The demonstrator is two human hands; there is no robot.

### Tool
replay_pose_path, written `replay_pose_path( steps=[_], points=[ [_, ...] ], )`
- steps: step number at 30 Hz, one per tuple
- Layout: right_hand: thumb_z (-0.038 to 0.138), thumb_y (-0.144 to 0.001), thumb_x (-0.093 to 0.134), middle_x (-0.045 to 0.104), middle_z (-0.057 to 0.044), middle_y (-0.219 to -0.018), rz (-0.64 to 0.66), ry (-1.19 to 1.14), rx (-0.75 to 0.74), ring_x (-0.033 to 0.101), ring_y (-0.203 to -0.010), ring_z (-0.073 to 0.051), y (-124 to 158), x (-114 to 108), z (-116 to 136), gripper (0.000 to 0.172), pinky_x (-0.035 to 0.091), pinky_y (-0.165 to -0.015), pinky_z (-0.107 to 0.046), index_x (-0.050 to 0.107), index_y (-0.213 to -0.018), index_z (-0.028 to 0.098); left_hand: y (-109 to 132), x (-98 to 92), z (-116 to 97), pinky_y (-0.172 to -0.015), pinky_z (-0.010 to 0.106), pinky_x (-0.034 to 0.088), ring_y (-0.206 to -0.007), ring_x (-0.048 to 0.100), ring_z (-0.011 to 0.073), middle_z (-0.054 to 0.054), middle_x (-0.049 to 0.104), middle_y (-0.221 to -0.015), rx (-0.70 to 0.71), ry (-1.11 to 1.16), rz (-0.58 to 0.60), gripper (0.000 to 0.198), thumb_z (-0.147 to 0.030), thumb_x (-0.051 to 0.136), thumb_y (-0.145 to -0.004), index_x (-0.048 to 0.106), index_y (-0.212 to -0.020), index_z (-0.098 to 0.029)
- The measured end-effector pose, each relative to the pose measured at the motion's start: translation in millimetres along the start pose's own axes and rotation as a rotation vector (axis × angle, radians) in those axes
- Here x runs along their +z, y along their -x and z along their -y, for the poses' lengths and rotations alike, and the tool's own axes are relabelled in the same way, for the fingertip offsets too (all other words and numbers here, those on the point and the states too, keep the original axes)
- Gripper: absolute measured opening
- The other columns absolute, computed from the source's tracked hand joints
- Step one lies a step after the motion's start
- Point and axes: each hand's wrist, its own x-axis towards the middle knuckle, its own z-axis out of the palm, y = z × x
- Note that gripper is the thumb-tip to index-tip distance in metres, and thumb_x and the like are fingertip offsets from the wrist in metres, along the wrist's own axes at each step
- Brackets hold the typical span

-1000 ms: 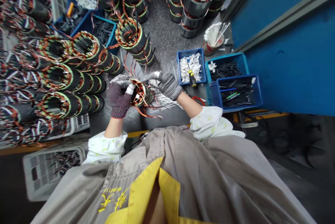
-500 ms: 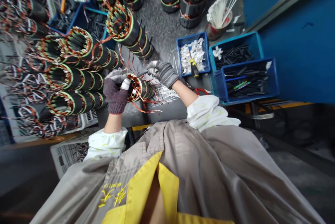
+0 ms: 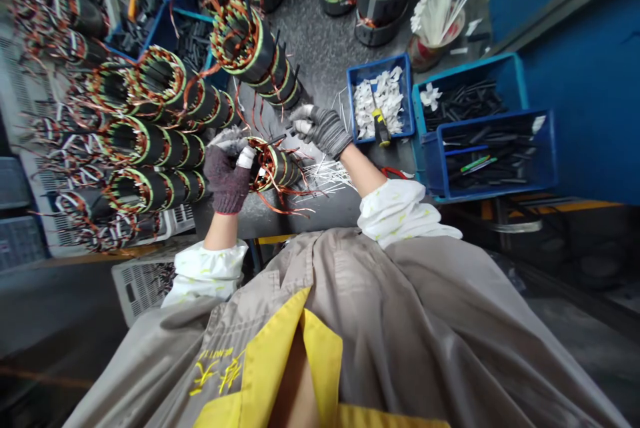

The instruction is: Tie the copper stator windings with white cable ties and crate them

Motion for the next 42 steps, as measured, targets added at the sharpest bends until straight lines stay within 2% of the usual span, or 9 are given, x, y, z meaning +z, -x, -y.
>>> replay_pose_path(
  steps=[4,9,12,15,21,27,30,35,42],
  points=[
    [0.038,-0.091,0.076,0.072,-0.002,-0.078,0.006,0.075,-0.032,0.064,-0.064,-0.014,3,2,0,0.021,0.058,-0.066,-0.03,0.074,-0.098,0.017,1,0.1,-1,-0.113,0.048,0.053,-0.125,0.069,0.0263,0.006,0.075,-0.113,-0.016,-0.032,0.005,0.031,-0.053,0.063,-0.1,0.072,-0.106,-0.024],
    [0.036,-0.088,0.08,0.079,-0.005,-0.092,0.054,0.206,-0.106,0.073,-0.092,-0.022,0,14,0,0.016,0.061,-0.09,-0.036,0.079,-0.092,0.02,1,1.0,2,-0.113,0.046,0.052,-0.127,0.067,0.0263,0.007,0.074,-0.114,-0.027,-0.05,0.013,0.03,-0.052,0.064,-0.1,0.071,-0.106,-0.024],
    [0.038,-0.09,0.078,0.078,-0.003,-0.089,0.114,0.133,-0.033,0.072,-0.08,-0.018,-5,5,2,0.021,0.061,-0.075,-0.031,0.079,-0.102,0.02,1,2.0,3,-0.116,0.048,0.05,-0.131,0.065,0.0276,0.009,0.073,-0.118,-0.047,-0.004,0.016,0.03,-0.053,0.065,-0.099,0.071,-0.107,-0.024],
    [0.038,-0.093,0.075,0.076,-0.002,-0.084,0.068,0.079,0.014,0.065,-0.066,-0.014,-7,-3,4,0.022,0.057,-0.061,-0.026,0.077,-0.105,0.019,2,1.8,4,-0.116,0.048,0.05,-0.13,0.065,0.027,0.008,0.074,-0.118,-0.051,-0.014,0.014,0.03,-0.053,0.065,-0.098,0.071,-0.106,-0.024],
    [0.023,-0.089,0.071,0.078,-0.005,-0.089,-0.07,0.145,0.036,0.07,-0.074,-0.017,10,3,-1,0.016,0.062,-0.073,-0.031,0.076,-0.102,0.016,2,0.0,3,-0.115,0.047,0.051,-0.128,0.067,0.0268,0.007,0.075,-0.112,-0.058,-0.031,0.008,0.034,-0.056,0.065,-0.098,0.071,-0.105,-0.023],
    [0.025,-0.087,0.068,0.08,-0.005,-0.093,-0.217,0.202,0.043,0.074,-0.086,-0.02,36,1,-23,0.016,0.064,-0.087,-0.038,0.077,-0.098,0.018,1,-0.3,-1,-0.113,0.046,0.054,-0.128,0.068,0.0258,0.007,0.075,-0.116,-0.051,-0.054,0.001,0.034,-0.056,0.064,-0.099,0.07,-0.104,-0.023],
    [0.021,-0.087,0.067,0.08,-0.005,-0.099,-0.232,0.18,0.041,0.074,-0.094,-0.021,38,7,-31,0.016,0.063,-0.093,-0.039,0.077,-0.098,0.02,1,-1.9,-3,-0.115,0.045,0.054,-0.128,0.068,0.0247,0.006,0.076,-0.116,-0.054,-0.052,0.004,0.032,-0.055,0.065,-0.099,0.071,-0.104,-0.024],
    [0.026,-0.089,0.069,0.078,-0.002,-0.091,-0.265,0.074,0.098,0.072,-0.09,-0.02,34,20,-41,0.014,0.062,-0.089,-0.036,0.079,-0.097,0.022,1,-1.7,-3,-0.113,0.047,0.054,-0.126,0.068,0.0261,0.007,0.076,-0.112,-0.07,-0.071,0.0,0.034,-0.057,0.063,-0.098,0.071,-0.104,-0.024],
    [0.031,-0.08,0.079,0.081,-0.006,-0.1,-0.147,0.055,0.081,0.074,-0.101,-0.023,30,23,-48,0.011,0.06,-0.102,-0.04,0.079,-0.086,0.021,1,2.0,0,-0.113,0.05,0.054,-0.128,0.068,0.0276,0.008,0.073,-0.118,-0.047,-0.062,0.008,0.035,-0.059,0.06,-0.1,0.07,-0.106,-0.026]
  ],
)
